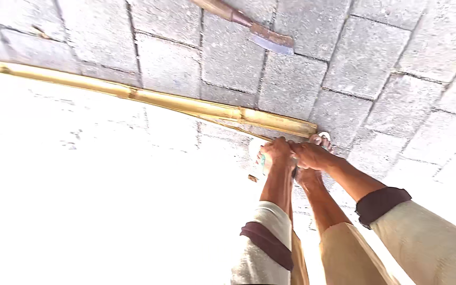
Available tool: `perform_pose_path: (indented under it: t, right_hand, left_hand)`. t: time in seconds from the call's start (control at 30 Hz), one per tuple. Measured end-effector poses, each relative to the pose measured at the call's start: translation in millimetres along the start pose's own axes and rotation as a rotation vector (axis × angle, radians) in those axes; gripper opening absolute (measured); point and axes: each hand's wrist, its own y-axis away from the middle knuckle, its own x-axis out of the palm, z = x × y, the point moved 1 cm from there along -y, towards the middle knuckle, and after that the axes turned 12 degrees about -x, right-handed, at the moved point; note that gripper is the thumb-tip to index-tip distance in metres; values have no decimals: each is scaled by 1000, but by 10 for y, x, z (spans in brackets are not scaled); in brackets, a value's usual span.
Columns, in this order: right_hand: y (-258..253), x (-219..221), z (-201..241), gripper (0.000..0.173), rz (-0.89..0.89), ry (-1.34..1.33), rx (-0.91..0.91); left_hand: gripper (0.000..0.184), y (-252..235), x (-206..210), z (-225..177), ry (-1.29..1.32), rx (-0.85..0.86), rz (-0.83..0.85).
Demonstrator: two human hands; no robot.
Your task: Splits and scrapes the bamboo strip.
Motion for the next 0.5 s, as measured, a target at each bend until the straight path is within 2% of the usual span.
perform_pose_path:
  t: [0.07, 0.17, 0.33, 0.4, 0.5]
  right_hand:
    - [-34, -10, 22, 84, -2, -48, 97]
    - [76, -22, 153, 88, -69, 104, 128]
    - [189, 95, 226, 85, -139, 205, 151]
    - [218, -27, 270, 81, -136, 230, 103]
    - [395, -491, 450, 73, -166, 335, 17]
  left_hand:
    - [27, -18, 4, 2, 0, 10, -15]
    - [17, 40, 34, -23, -8, 7, -34]
    - [22, 233, -87, -51, -144, -34, -54]
    - [24, 443, -93, -132, -127, -34, -16]
    - [18, 1183, -138, -371, -65, 73, 156]
